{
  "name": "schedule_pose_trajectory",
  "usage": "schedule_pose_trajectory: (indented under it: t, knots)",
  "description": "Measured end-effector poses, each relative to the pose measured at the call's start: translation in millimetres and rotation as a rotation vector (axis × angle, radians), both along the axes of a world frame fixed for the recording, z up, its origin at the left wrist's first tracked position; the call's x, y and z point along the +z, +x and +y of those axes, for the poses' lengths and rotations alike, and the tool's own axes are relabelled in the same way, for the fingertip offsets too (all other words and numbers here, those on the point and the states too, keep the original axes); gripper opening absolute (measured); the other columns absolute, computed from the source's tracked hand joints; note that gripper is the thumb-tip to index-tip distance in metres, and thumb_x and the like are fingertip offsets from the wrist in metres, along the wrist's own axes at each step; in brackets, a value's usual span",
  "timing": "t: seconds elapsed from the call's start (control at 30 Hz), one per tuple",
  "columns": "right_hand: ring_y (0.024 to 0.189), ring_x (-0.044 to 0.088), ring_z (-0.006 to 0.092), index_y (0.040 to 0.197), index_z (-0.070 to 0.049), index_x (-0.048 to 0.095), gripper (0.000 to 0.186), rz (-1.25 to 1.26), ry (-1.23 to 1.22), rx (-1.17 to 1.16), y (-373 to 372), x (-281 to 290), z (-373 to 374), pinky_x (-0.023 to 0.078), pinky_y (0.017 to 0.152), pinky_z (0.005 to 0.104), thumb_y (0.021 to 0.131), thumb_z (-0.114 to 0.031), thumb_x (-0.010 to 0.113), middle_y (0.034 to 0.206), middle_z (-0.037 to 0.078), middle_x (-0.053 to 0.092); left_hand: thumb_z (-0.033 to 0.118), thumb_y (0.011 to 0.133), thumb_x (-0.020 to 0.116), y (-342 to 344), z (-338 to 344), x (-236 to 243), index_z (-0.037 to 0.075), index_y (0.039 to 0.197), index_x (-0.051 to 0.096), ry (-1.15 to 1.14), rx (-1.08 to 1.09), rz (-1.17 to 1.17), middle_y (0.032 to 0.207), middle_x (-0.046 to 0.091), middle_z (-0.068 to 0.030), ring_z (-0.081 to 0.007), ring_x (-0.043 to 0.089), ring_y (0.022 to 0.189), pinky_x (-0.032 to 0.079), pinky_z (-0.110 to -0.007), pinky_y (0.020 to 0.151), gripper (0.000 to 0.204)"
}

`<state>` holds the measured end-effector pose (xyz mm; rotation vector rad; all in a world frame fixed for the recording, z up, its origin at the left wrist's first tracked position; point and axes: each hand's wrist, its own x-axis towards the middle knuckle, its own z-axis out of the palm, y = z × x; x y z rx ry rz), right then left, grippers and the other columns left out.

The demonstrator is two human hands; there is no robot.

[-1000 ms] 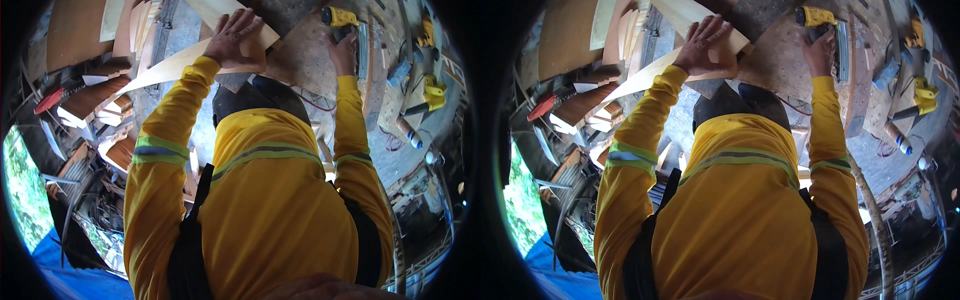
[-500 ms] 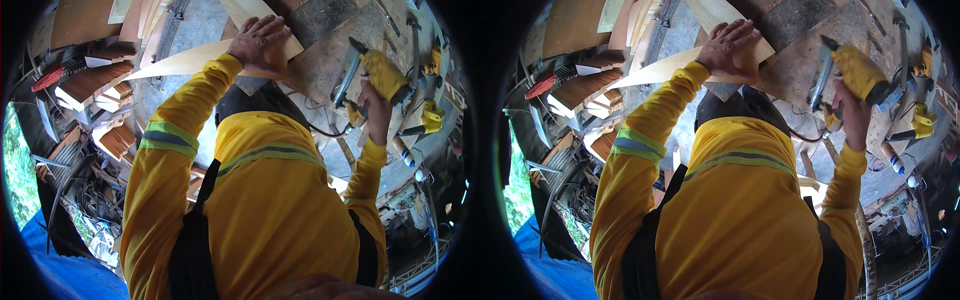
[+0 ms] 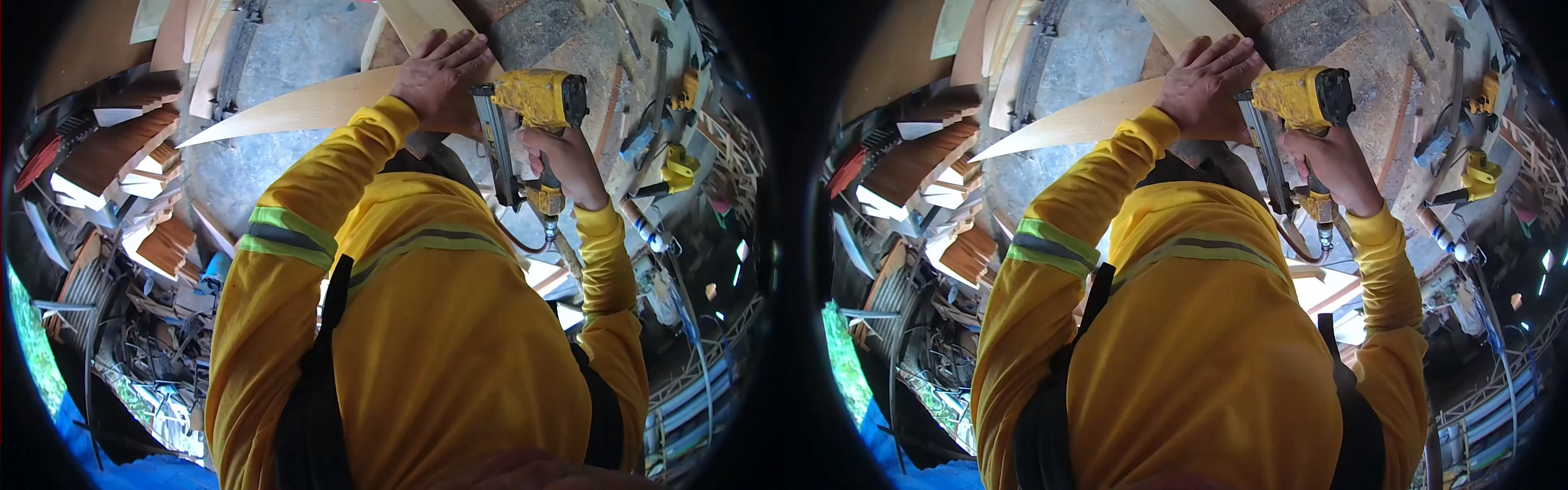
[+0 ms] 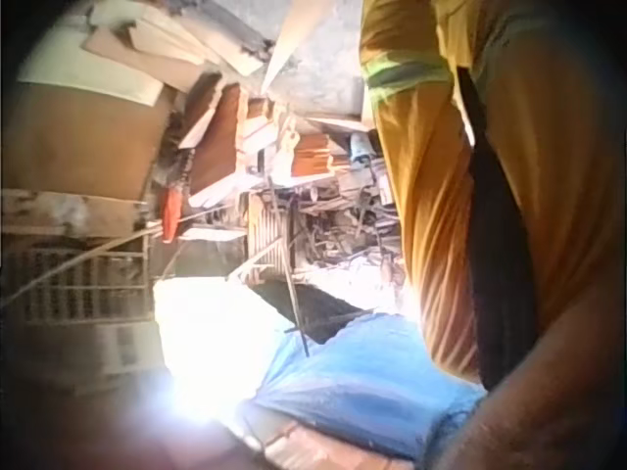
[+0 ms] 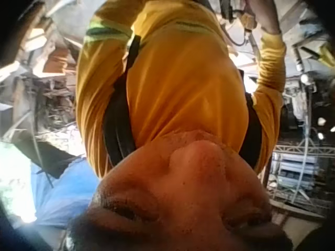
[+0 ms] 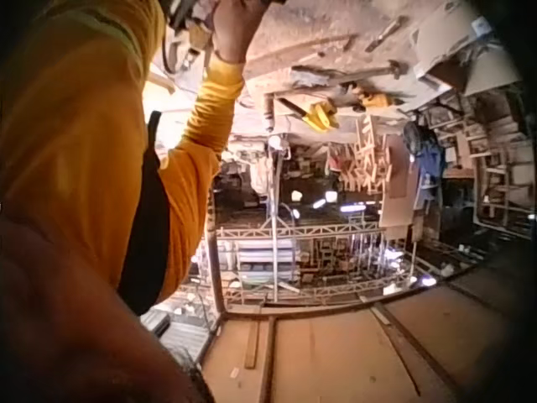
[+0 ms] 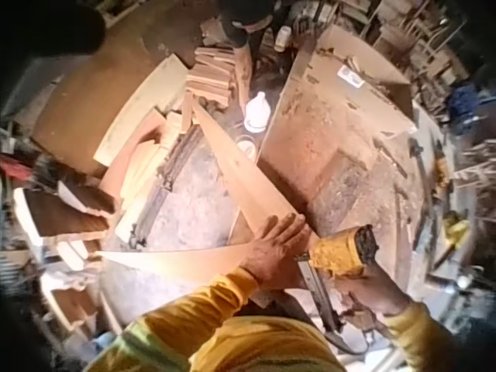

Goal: Joining and securing wooden pieces together using glue and a pneumatic nail gun to assemble a frame.

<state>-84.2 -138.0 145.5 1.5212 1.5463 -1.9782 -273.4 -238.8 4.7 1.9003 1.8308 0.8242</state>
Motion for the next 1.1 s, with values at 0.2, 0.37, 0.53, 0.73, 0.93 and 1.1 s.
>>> schedule_pose_trajectory:
  t: [0.2,0.37,0.53,0.73,0.93,1.1]
  knots:
    - [0.049,0.046,0.0069,0.108,-0.005,0.061,0.015,-0.061,0.041,0.006,-15,-4,-8,0.04,0.047,0.0241,0.093,-0.008,0.06,0.064,-0.003,0.049,0.071,0.063,0.074,-3,-3,-1,0.007,0.146,0.048,-0.015,-0.009,-0.048,0.155,0.043,-0.0107,-0.0265,0.034,0.147,0.018,-0.047,0.121,0.108]
    - [0.049,0.046,0.0068,0.107,-0.005,0.061,0.014,-0.131,0.018,-0.045,-25,-1,-14,0.04,0.047,0.0243,0.093,-0.009,0.061,0.063,-0.003,0.048,0.072,0.063,0.072,-2,-4,-5,0.007,0.147,0.047,-0.038,-0.018,-0.044,0.156,0.041,-0.0103,-0.026,0.031,0.148,0.015,-0.047,0.122,0.109]
    - [0.049,0.047,0.0071,0.095,-0.007,0.063,0.008,-0.193,0.013,-0.081,-30,-1,-15,0.04,0.046,0.0245,0.093,-0.014,0.065,0.063,-0.004,0.05,0.069,0.064,0.074,-2,0,-12,0.006,0.151,0.039,-0.043,-0.046,-0.085,0.158,0.037,-0.0105,-0.0267,0.029,0.149,0.013,-0.048,0.123,0.113]
    - [0.049,0.05,0.0081,0.081,-0.008,0.062,0.019,-0.251,0.009,-0.01,-52,5,-1,0.04,0.045,0.0257,0.093,-0.023,0.069,0.062,-0.003,0.052,0.066,0.063,0.079,-5,3,9,0.0,0.153,0.029,-0.063,-0.03,-0.185,0.155,0.04,-0.0158,-0.0291,0.033,0.147,0.017,-0.049,0.121,0.122]
    - [0.049,0.053,0.0121,0.076,-0.004,0.065,0.017,-0.315,0.025,-0.126,-70,4,-2,0.042,0.044,0.0307,0.089,-0.014,0.067,0.06,0.001,0.055,0.063,0.07,0.074,-1,4,-14,-0.002,0.154,0.022,0.059,-0.06,-0.219,0.159,0.026,-0.0254,-0.042,0.023,0.149,0.015,-0.055,0.122,0.119]
    - [0.057,0.06,0.0185,0.085,0.001,0.068,0.019,-0.337,-0.01,-0.069,-95,23,1,0.048,0.052,0.0327,0.088,-0.018,0.069,0.07,0.009,0.063,0.061,0.071,0.072,-8,8,11,-0.004,0.154,0.02,-0.257,-0.091,-0.1,0.159,0.028,-0.0251,-0.0398,0.028,0.147,0.014,-0.053,0.122,0.117]
